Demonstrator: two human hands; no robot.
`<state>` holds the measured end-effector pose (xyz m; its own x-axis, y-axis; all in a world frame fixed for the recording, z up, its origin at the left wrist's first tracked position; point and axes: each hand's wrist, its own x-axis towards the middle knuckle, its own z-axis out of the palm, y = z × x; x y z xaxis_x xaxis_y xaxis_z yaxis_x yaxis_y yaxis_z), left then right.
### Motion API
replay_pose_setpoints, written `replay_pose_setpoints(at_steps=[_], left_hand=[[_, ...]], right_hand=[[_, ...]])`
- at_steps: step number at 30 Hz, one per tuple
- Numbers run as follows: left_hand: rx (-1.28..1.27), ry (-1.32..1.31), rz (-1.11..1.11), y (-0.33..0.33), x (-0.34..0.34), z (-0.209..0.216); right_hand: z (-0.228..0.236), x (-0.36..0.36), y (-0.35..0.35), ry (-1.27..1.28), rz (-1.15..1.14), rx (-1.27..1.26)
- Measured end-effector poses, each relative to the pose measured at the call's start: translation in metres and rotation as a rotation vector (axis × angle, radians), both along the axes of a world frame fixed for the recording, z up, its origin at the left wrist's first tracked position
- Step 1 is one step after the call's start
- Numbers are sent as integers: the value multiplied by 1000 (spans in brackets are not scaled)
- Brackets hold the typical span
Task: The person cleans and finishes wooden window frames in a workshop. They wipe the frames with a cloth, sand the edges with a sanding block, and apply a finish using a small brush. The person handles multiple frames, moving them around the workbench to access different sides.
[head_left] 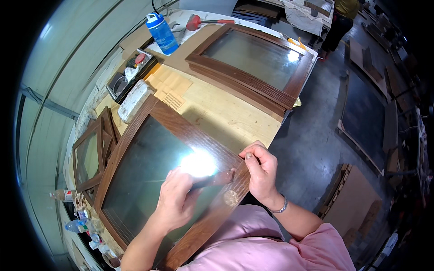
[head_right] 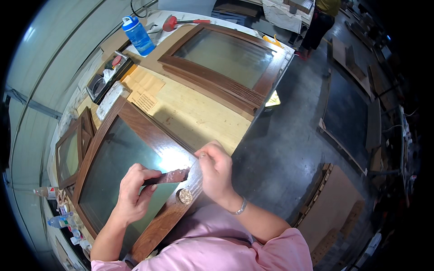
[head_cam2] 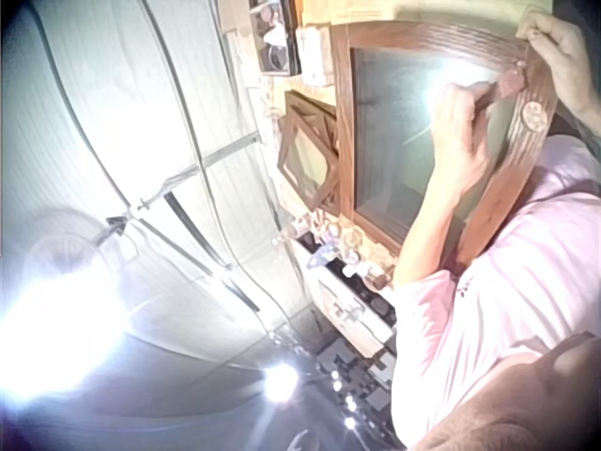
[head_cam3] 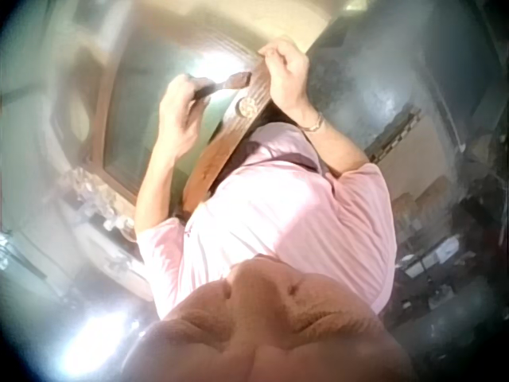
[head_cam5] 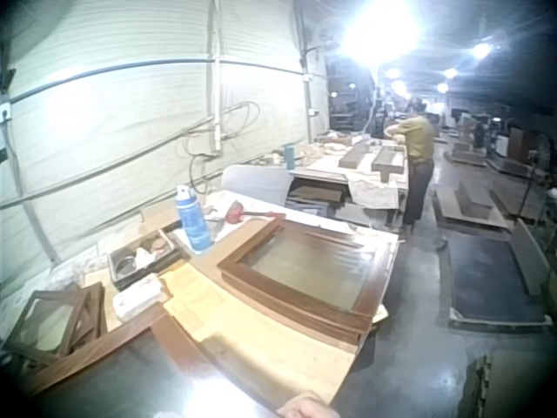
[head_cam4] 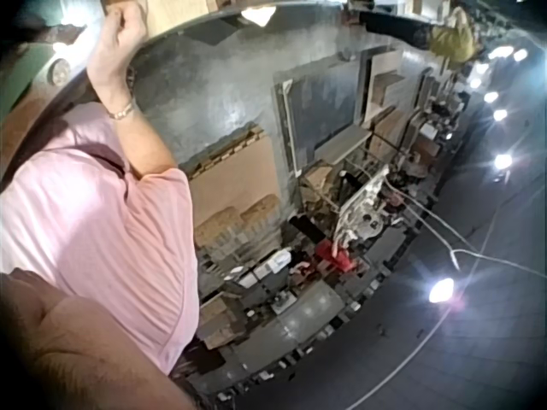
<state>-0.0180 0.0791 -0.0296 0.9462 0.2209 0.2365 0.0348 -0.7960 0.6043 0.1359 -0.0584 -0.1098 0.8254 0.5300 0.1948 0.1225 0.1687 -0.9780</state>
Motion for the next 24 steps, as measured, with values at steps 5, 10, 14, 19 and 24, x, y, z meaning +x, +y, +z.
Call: replay_pose_setpoints(at_steps=[5, 10, 14, 19, 24], left_hand=[[-30, 33, 8, 1, -1, -3], [-40, 44, 14, -1, 3, 3], [-39, 14, 11, -2, 4, 2], [-626, 114, 270, -4, -8, -4], [-811, 218, 367, -1, -4, 2]], right_hand=[[1, 0, 0, 0, 5, -6], [2, 0, -1, -2, 5, -8], [2, 0, -1, 2, 4, -11], [3, 0, -1, -2, 8, -8], [1, 0, 0, -11, -1, -2]])
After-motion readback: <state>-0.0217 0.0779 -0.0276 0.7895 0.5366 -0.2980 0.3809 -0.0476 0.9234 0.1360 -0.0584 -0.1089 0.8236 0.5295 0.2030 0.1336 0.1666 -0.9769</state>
